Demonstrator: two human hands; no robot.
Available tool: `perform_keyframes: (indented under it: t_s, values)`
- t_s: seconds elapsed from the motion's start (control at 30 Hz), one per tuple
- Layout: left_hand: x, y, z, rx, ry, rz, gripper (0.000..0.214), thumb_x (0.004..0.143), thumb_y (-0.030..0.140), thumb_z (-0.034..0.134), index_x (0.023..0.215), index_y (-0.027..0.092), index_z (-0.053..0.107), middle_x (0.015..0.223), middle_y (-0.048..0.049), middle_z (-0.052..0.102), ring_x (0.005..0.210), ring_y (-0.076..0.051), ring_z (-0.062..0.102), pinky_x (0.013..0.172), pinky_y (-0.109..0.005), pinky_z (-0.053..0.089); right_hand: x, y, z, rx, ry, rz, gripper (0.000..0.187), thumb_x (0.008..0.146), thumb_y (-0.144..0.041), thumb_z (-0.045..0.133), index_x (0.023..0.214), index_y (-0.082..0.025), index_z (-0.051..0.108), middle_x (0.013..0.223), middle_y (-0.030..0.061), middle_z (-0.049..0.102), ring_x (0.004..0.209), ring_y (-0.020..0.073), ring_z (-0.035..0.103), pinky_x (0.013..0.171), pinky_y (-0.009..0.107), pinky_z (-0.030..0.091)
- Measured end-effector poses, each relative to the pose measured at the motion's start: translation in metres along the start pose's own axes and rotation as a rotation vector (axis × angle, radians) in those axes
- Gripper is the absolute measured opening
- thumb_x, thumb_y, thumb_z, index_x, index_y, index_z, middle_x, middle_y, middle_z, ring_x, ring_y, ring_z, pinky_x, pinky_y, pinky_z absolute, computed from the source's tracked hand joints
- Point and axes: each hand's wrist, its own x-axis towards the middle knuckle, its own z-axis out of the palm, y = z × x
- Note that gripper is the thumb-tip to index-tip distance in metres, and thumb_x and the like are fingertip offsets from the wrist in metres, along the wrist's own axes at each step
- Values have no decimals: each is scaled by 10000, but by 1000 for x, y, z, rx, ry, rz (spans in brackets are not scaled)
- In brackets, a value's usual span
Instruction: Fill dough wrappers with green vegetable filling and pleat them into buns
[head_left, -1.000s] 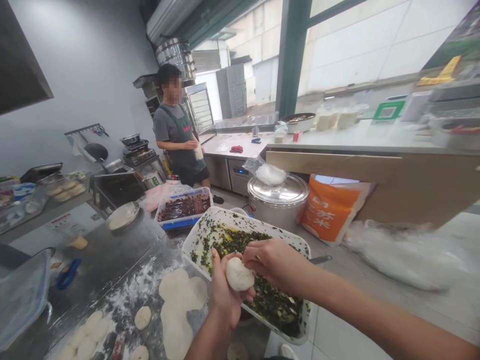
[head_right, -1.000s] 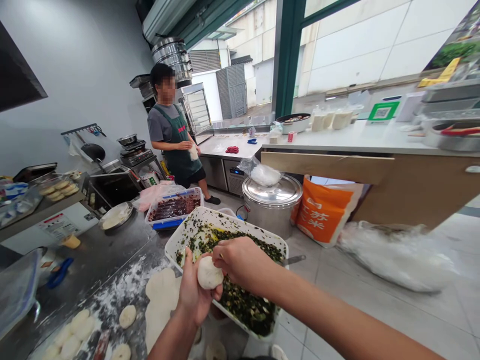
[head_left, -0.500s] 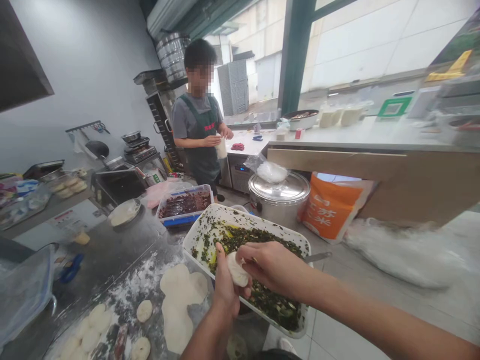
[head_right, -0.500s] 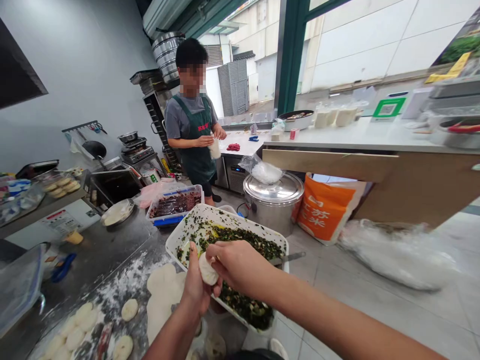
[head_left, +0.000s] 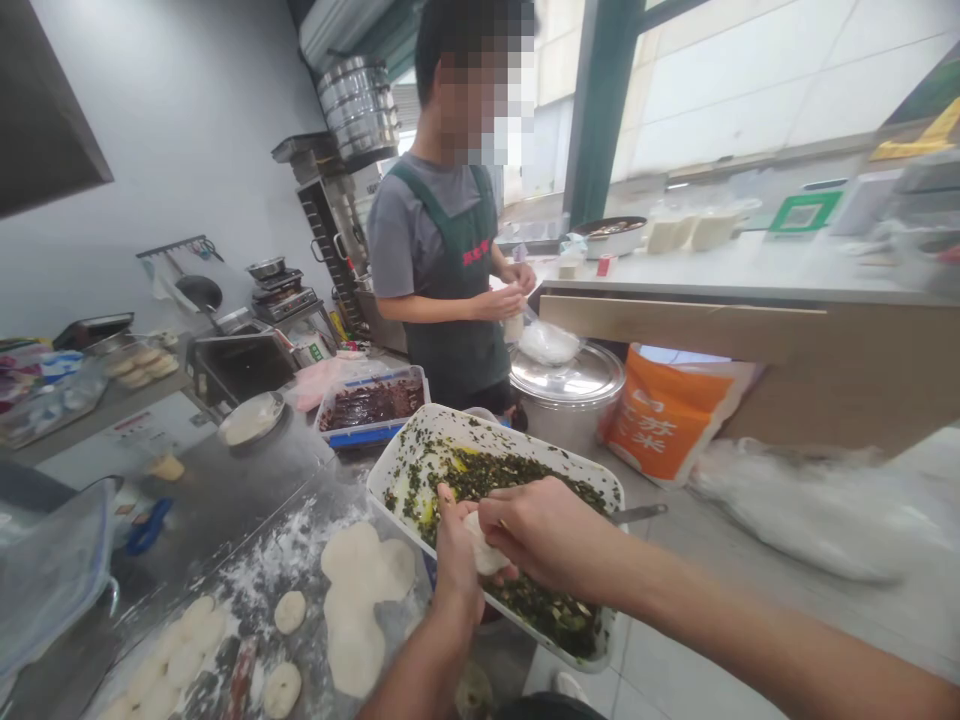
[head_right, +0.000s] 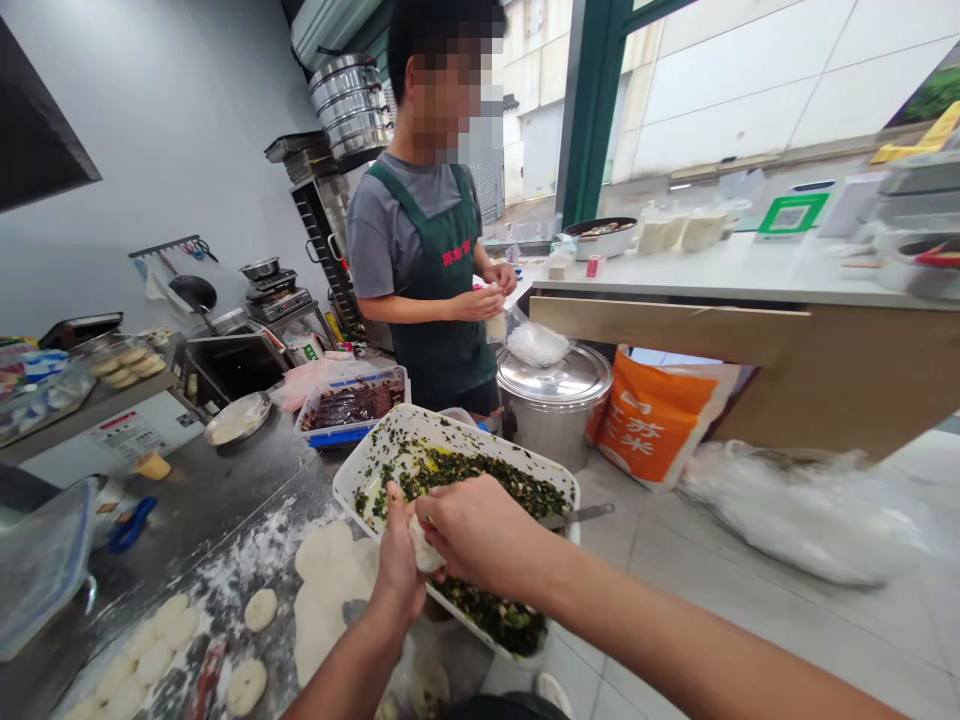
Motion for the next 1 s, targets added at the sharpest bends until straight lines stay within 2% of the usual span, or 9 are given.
perform_keyframes:
  t_s: [0.1, 0.17, 0.37, 0.43, 0.53, 0.67, 0.83, 1.0]
  values:
    - [1, 5, -3, 30, -87, -62, 648, 644, 708, 261, 710, 122, 530, 451, -23, 510, 337, -109, 464, 297, -178, 221, 1, 2, -3, 2, -4, 19, 163, 777, -187, 372, 722, -170, 525, 717, 33, 601, 640, 119, 539, 561, 207, 321]
    - [-1, 11, -4, 38, -96, -65, 661, 643, 709, 259, 754, 120, 538, 461, -26, 523, 331, -112, 467, 288, -179, 211, 1, 3, -5, 11, -16, 27, 163, 776, -176, 369, 746, -175, 530, 722, 32, 609, 658, 126, 551, 568, 207, 324]
    - [-8, 15, -1, 10, -214, -175, 669, 647, 704, 266, 753, 111, 556, 529, -58, 567, 449, -144, 538, 364, -208, 354, 1, 5, -10, -5, -34, 62, 126, 742, -214, 428, 703, -177, 542, 648, 33, 598, 620, 133, 543, 547, 209, 320]
    - [-9, 11, 0, -57, -209, -166, 624, 660, 687, 287, 769, 131, 550, 563, -45, 572, 488, -145, 552, 380, -208, 375, 1, 6, -9, 22, -17, 88, 98, 725, -208, 450, 713, -184, 545, 660, 26, 599, 639, 133, 545, 557, 205, 327]
    - [-7, 6, -1, -93, -167, -110, 579, 662, 678, 302, 731, 149, 526, 506, -15, 534, 421, -133, 528, 322, -188, 321, 3, 6, -5, 46, -25, 68, 93, 692, -157, 468, 730, -182, 548, 730, 26, 605, 674, 130, 545, 573, 201, 335]
    - [-3, 5, -6, 2, -198, -197, 626, 644, 708, 257, 669, 136, 510, 451, -26, 509, 330, -133, 486, 267, -180, 234, 5, 6, -5, 29, -85, -10, 91, 684, -132, 466, 668, -164, 550, 715, 29, 598, 655, 123, 538, 572, 203, 336]
    - [-2, 6, -10, -46, -198, -149, 604, 658, 692, 272, 714, 144, 519, 486, -18, 525, 329, -123, 484, 286, -188, 277, 5, 6, -10, 81, -26, -17, 114, 722, -145, 437, 742, -177, 545, 746, 19, 598, 686, 118, 534, 598, 201, 344]
    - [-3, 8, -10, -25, -249, -281, 691, 628, 731, 221, 638, 112, 528, 452, -52, 524, 341, -130, 485, 297, -193, 292, 6, 8, -12, 63, -74, -41, 101, 719, -152, 433, 683, -167, 526, 692, 24, 593, 652, 125, 534, 581, 210, 337]
